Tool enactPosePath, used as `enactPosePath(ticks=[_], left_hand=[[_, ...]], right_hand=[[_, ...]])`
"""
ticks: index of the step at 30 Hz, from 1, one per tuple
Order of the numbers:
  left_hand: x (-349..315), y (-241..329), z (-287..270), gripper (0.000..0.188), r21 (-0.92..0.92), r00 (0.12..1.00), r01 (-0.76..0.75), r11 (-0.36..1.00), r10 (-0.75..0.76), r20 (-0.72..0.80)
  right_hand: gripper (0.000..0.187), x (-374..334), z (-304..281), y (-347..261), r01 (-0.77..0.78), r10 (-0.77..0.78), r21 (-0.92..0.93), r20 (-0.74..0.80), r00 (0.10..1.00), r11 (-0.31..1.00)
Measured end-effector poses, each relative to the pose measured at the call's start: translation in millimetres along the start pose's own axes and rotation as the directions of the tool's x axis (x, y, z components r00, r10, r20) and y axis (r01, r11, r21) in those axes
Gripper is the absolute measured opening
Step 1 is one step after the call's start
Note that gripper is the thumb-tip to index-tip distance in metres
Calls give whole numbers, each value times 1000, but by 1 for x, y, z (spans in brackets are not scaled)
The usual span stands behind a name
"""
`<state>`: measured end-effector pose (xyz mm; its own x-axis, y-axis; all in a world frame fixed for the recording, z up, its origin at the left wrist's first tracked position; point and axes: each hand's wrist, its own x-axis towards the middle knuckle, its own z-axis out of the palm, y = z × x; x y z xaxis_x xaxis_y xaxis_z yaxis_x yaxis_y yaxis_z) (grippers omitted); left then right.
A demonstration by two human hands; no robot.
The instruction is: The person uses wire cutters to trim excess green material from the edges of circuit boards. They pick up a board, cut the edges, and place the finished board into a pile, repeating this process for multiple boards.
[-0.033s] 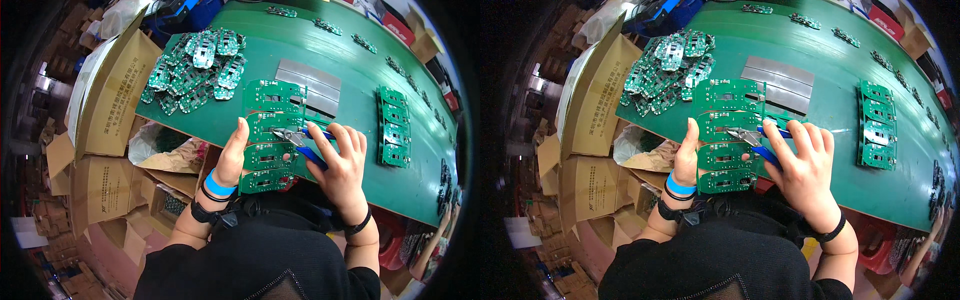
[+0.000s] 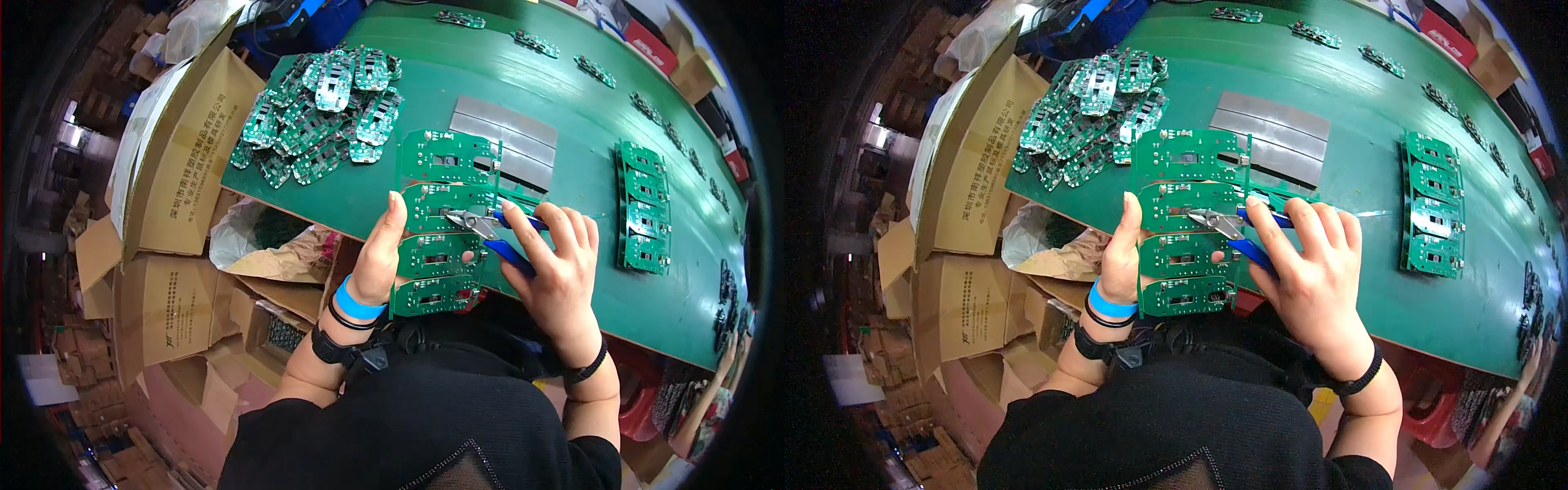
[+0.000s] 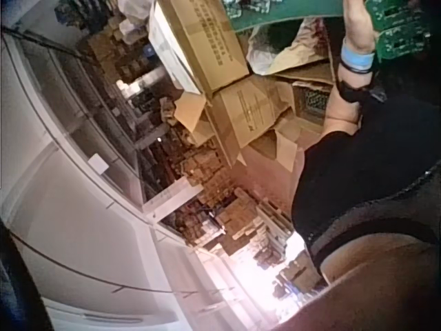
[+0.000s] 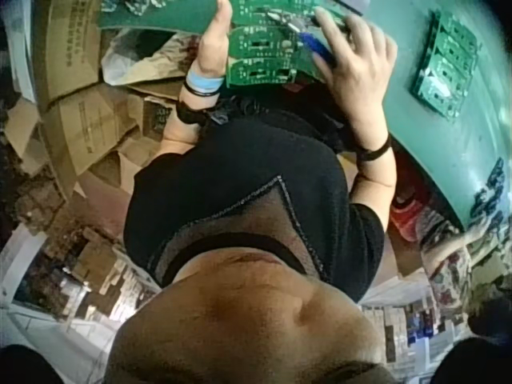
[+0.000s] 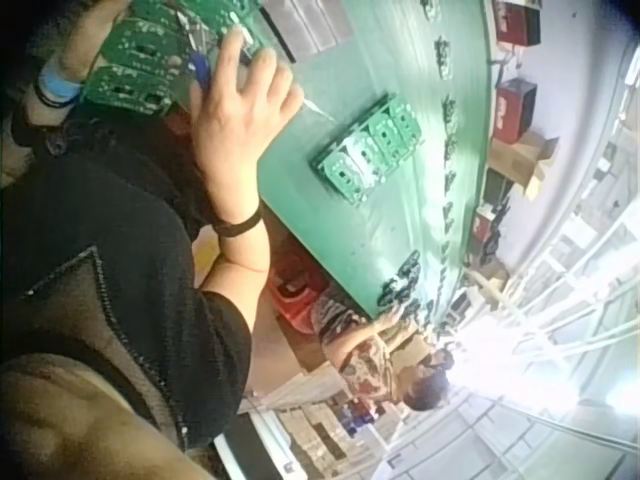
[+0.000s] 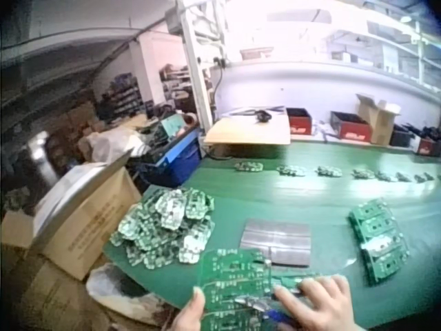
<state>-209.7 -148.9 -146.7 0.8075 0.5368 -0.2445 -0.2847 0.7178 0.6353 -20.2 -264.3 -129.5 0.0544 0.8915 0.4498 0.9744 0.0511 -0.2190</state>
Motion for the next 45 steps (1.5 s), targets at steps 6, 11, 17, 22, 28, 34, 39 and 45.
enactPosePath(ticks=[6,11,17,22,28,34,39,45], left_hand=[[0,1,-4,71,55,1000,11,998,-10,-6],[0,10,-11,83,-226,997,66,972,-57,46],[9,-2,-36,86,-667,958,168,726,41,285],[11,-4,-39,85,-671,950,182,719,47,308],[13,5,-25,88,-579,969,96,810,57,240],[17,21,-20,86,-121,995,41,992,-29,99],[20,19,-5,82,-40,998,-47,998,46,-34],[17,19,-1,77,-37,998,-51,998,49,-44]], right_hand=[[59,2,0,1,-17,19,32,-51,999,999],[54,0,-8,10,-114,133,128,-153,979,985],[51,-3,4,12,-174,182,126,-60,981,977],[53,-3,7,8,-187,190,95,-24,981,978],[54,-5,4,13,-242,248,132,-34,968,961],[59,-1,-14,3,-114,110,161,36,993,980],[67,3,-8,-12,-71,53,133,129,990,989],[72,3,-9,-14,-41,29,84,143,989,996]])
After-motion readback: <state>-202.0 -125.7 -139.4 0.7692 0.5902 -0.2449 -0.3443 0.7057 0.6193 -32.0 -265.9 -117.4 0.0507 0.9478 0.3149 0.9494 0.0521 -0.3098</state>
